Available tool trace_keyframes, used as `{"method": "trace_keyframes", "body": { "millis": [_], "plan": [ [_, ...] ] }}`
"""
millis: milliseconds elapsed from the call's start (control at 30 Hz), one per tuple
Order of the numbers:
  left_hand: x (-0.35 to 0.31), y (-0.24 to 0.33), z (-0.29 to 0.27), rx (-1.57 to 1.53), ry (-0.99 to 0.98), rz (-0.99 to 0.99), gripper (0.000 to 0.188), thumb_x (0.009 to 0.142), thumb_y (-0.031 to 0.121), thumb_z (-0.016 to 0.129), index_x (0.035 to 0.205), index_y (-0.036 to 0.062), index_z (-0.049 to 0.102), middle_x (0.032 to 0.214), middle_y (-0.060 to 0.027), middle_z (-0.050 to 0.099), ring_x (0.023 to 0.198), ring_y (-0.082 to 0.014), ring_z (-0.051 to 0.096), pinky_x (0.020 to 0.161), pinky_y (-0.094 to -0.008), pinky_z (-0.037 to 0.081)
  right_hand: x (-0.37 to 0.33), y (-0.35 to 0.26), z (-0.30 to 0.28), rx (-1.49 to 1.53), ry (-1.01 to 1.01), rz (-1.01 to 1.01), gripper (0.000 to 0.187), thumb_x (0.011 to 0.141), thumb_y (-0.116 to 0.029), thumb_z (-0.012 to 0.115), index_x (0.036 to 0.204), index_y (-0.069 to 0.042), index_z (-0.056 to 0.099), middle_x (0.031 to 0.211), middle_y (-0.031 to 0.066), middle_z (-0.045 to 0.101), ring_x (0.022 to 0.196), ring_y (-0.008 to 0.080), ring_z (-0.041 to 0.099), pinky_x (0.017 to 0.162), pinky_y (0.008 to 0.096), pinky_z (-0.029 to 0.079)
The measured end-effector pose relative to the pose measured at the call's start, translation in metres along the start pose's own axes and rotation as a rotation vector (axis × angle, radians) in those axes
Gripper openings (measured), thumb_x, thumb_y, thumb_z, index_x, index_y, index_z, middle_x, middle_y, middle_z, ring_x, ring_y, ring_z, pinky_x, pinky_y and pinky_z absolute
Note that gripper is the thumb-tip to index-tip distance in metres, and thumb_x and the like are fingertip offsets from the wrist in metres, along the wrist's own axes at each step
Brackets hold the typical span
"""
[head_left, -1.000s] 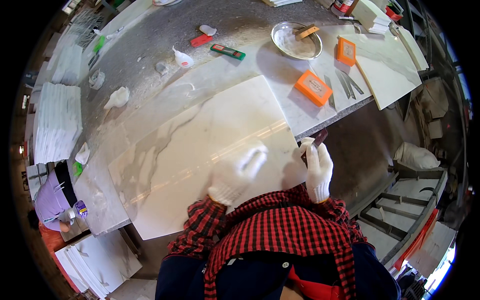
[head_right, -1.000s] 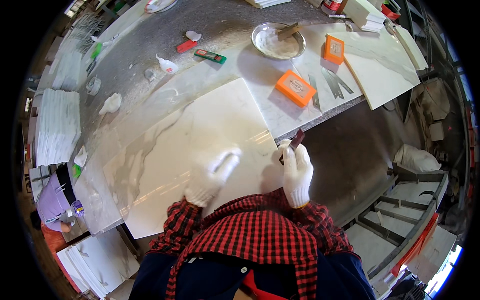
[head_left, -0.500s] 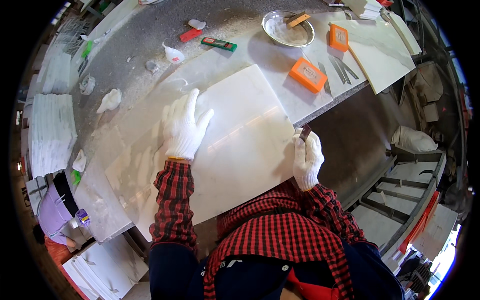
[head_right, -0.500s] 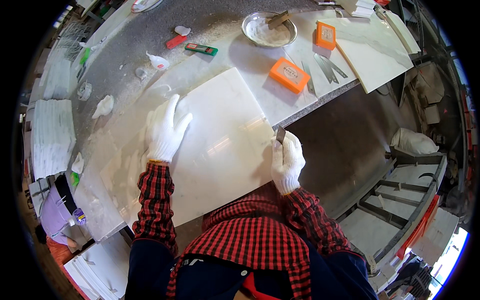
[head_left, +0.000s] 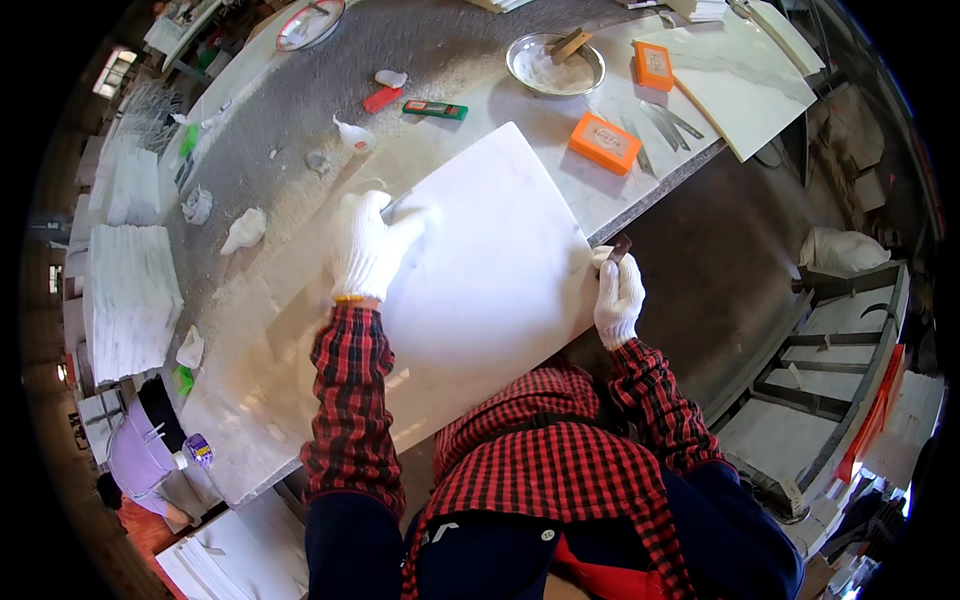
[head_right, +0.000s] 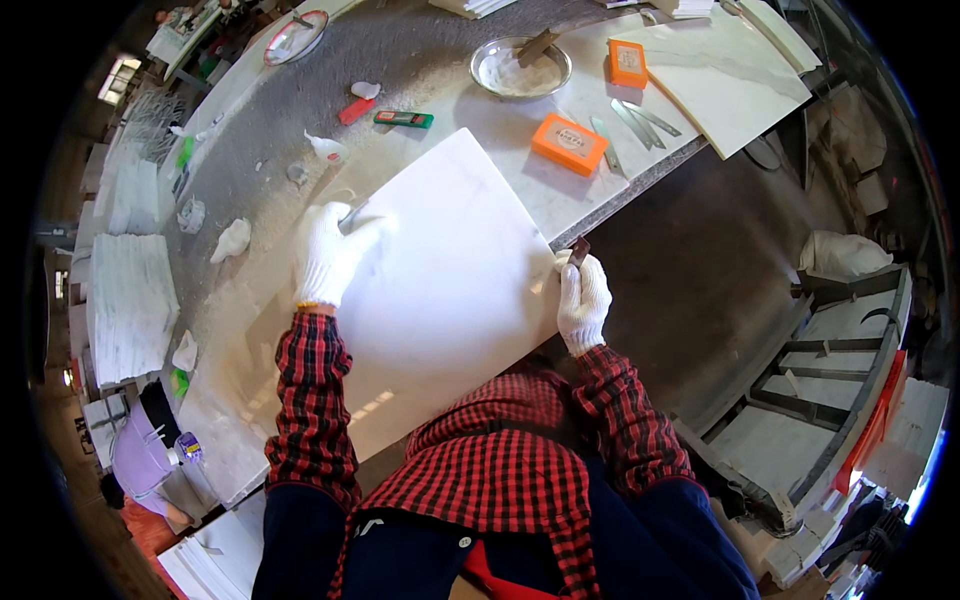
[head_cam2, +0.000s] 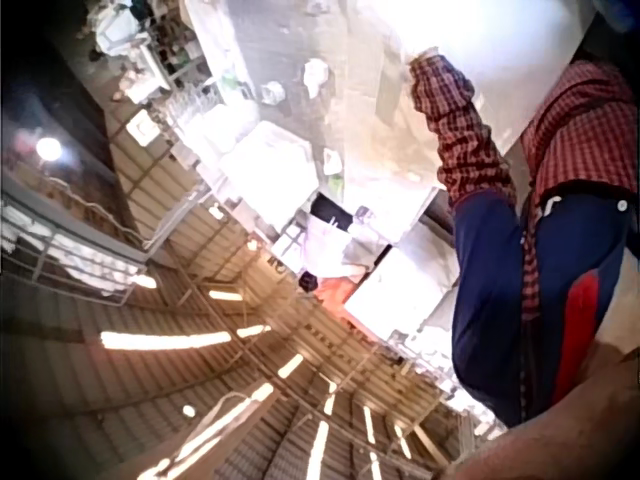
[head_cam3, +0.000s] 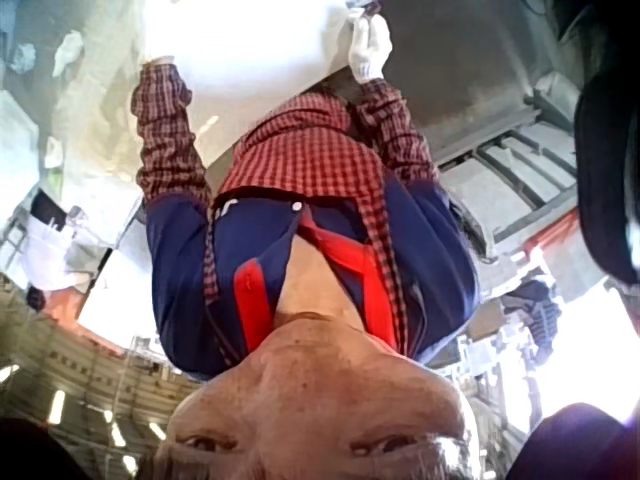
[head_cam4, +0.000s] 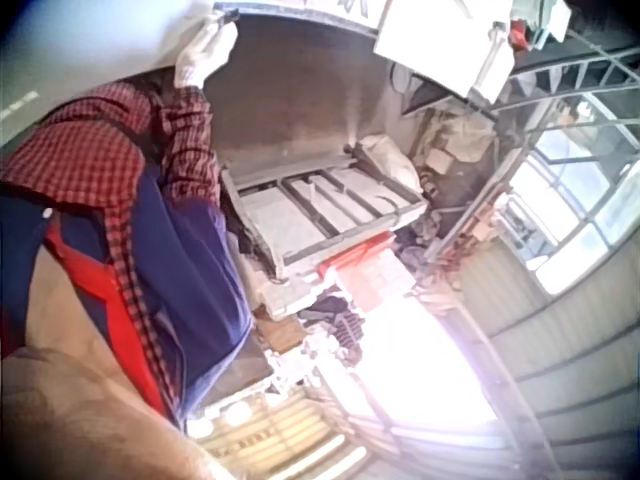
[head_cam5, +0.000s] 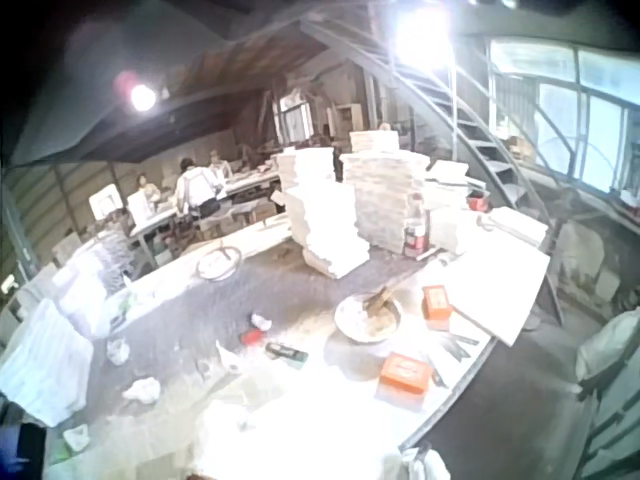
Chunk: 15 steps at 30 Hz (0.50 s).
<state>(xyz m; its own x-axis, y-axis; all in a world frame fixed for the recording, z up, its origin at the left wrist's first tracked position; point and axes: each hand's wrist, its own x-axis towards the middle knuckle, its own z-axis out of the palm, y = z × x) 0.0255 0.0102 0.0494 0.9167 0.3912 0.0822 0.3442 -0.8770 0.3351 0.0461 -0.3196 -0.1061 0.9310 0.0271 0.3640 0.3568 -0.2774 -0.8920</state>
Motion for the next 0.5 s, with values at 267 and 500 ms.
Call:
{"method": "trace_keyframes", "body": {
  "millis": [267, 500],
  "plan": [
    [-0.026, 0.022, -0.012, 0.016, 0.008, -0.104, 0.057, 0.072, 0.049, 0.087, 0.081, -0.0029, 0.064, 0.083, -0.0193, 0.065, 0.075, -0.0339, 0.062, 0.068, -0.0453, 0.049, 0.005, 0.005, 0.001, 0.136, 0.013, 0.205, 0.028, 0.11, -0.019, 0.049, 0.095, -0.001, 0.065, 0.089, 0.0014, 0.06, 0.079, 0.0109, 0.051, 0.074, 0.0273, 0.044],
    [0.008, 0.024, 0.016, 0.052, 0.086, 0.258, 0.058, 0.081, 0.055, 0.078, 0.1, 0.0009, 0.069, 0.095, -0.0207, 0.067, 0.09, -0.0394, 0.066, 0.078, -0.0486, 0.051, 0.011, -0.005, 0.0, 0.199, -0.001, 0.323, 0.028, 0.108, -0.019, 0.051, 0.091, -0.001, 0.066, 0.082, 0.0022, 0.058, 0.079, 0.0111, 0.053, 0.074, 0.0289, 0.046]
  ]
}}
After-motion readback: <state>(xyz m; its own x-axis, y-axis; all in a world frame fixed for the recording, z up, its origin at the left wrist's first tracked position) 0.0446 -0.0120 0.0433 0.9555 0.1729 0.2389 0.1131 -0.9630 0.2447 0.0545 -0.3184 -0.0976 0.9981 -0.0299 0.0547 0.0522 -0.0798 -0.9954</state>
